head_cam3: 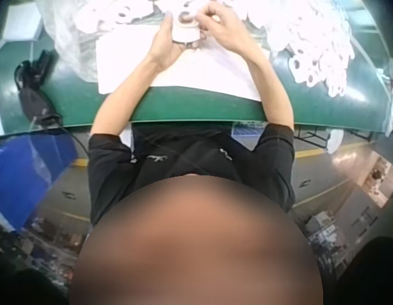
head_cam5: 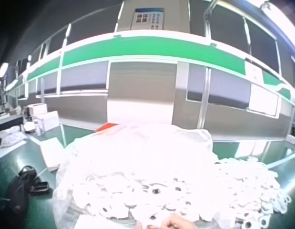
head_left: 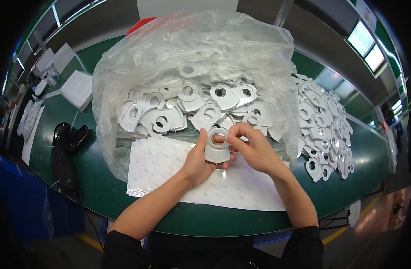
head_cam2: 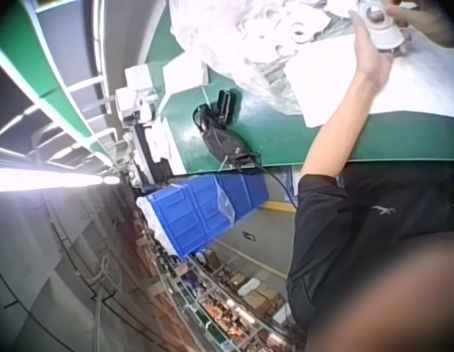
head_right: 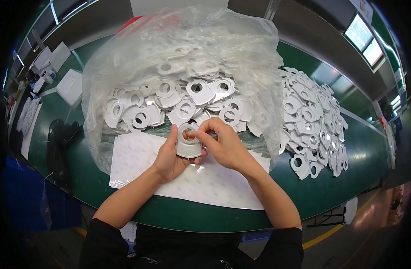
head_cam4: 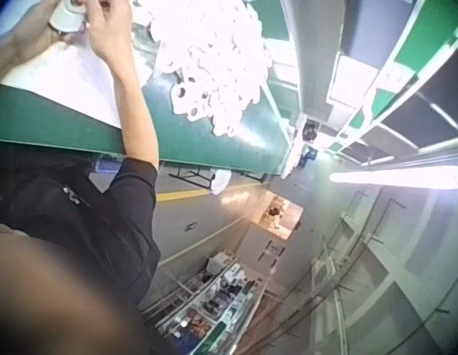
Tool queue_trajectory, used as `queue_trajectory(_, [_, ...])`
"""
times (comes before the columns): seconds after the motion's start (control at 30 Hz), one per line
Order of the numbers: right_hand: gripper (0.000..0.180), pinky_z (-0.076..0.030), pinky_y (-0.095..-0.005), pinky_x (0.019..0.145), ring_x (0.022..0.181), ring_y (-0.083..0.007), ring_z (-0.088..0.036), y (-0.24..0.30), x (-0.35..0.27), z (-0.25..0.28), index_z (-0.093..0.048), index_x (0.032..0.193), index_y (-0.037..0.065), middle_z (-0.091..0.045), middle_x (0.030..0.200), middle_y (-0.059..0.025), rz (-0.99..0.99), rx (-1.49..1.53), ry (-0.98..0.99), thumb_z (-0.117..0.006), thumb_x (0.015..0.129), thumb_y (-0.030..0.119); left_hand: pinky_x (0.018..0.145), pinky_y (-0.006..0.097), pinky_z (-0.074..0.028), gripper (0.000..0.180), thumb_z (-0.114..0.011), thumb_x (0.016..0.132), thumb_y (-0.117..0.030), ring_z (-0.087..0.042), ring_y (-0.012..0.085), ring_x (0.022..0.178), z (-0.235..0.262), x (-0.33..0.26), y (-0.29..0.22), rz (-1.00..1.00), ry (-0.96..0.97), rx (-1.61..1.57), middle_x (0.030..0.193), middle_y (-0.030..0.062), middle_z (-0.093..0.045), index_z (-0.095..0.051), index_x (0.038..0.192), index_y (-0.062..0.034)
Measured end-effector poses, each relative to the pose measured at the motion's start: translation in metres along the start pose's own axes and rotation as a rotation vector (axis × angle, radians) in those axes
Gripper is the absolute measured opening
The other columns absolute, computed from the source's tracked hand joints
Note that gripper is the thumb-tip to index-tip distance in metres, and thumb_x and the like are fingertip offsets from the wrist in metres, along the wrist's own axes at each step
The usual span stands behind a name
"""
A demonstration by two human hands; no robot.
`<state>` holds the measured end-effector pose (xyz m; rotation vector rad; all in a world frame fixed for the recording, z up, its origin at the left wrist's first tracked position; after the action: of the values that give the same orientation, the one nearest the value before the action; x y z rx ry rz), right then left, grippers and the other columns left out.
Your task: Applying small round adhesive labels to circular fixture components on an assembly line.
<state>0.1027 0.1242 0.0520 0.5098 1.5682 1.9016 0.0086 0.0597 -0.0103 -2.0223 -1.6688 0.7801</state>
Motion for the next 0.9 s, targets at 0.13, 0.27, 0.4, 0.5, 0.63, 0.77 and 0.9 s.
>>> queue_trajectory(0.13, [0.011,-0.045,-0.0233,0.065,0.070,-0.0081,-0.050,-0.0011,0.0006,-0.0008,-0.053,0.090,0.001,-0.053,0.083,-0.0005,-0.005,0.028,0.013,-0.055,0.091,0.012,0.066,0.031,-0.045,0.062,-0.015,0.095,-0.056,-0.058,0.0216,0.086,0.0010,-0.0001,0.0004,0.004,-0.016,0.006,0.104,0.0148,-0.058,-0.051,0.109,-0.0070])
queue_trajectory(0.27, [0.011,-0.045,-0.0233,0.065,0.069,-0.0079,-0.050,-0.0033,0.0011,0.0000,-0.053,0.090,0.001,-0.053,0.083,-0.0008,-0.004,0.003,0.008,-0.055,0.091,0.011,0.065,0.032,-0.044,0.063,-0.015,0.095,-0.057,-0.058,0.0215,0.086,0.0008,-0.0002,0.0003,0.003,-0.016,-0.002,0.104,0.0148,-0.058,-0.051,0.110,-0.0067])
queue_trajectory(0.4, [0.019,-0.045,-0.0243,0.058,0.060,-0.0100,-0.056,-0.0021,0.0022,0.0001,-0.052,0.087,-0.002,-0.053,0.084,-0.0064,0.049,-0.012,0.003,-0.055,0.091,0.016,0.065,0.032,-0.045,0.063,-0.016,0.095,-0.057,-0.058,0.0217,0.086,0.0017,0.0001,0.0008,0.012,-0.020,0.001,0.103,0.0151,-0.058,-0.051,0.109,-0.0068])
queue_trajectory(0.5, [0.018,-0.045,-0.0245,0.058,0.060,-0.0101,-0.056,-0.0026,0.0019,0.0005,-0.053,0.087,-0.002,-0.053,0.085,-0.0065,0.045,-0.018,0.001,-0.056,0.091,0.015,0.065,0.032,-0.045,0.062,-0.016,0.095,-0.057,-0.059,0.0220,0.086,0.0023,0.0001,0.0011,0.015,-0.027,-0.003,0.103,0.0155,-0.058,-0.051,0.109,-0.0070])
queue_trajectory(0.63, [0.018,-0.045,-0.0247,0.058,0.060,-0.0101,-0.056,-0.0009,0.0014,0.0001,-0.053,0.087,-0.002,-0.053,0.085,-0.0065,0.069,-0.026,-0.007,-0.056,0.091,0.016,0.065,0.032,-0.045,0.061,-0.016,0.095,-0.057,-0.059,0.0222,0.085,0.0025,-0.0001,0.0013,0.016,-0.028,-0.008,0.103,0.0158,-0.058,-0.050,0.108,-0.0071])
queue_trajectory(0.77, [0.019,-0.046,-0.0250,0.058,0.059,-0.0102,-0.056,-0.0012,0.0012,0.0000,-0.053,0.086,-0.002,-0.053,0.084,-0.0070,0.060,-0.044,-0.021,-0.056,0.090,0.016,0.064,0.032,-0.045,0.061,-0.016,0.095,-0.057,-0.059,0.0222,0.085,0.0021,-0.0002,0.0009,0.013,-0.026,-0.008,0.103,0.0157,-0.058,-0.050,0.107,-0.0069])
queue_trajectory(0.9, [0.016,-0.046,-0.0243,0.059,0.061,-0.0096,-0.054,-0.0015,0.0010,-0.0003,-0.052,0.087,-0.001,-0.052,0.084,-0.0056,0.051,-0.067,-0.022,-0.056,0.090,0.013,0.064,0.032,-0.045,0.062,-0.015,0.095,-0.057,-0.059,0.0219,0.085,0.0018,-0.0003,0.0004,0.011,-0.023,-0.001,0.102,0.0155,-0.058,-0.050,0.107,-0.0067])
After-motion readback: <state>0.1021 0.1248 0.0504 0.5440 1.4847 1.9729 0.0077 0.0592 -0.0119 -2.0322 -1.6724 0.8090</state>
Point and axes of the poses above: each hand's wrist, its own x-axis towards the middle knuckle, its own z-axis out of the back of the hand, y = z × x, the point moved 6 cm from there along x, towards the middle knuckle
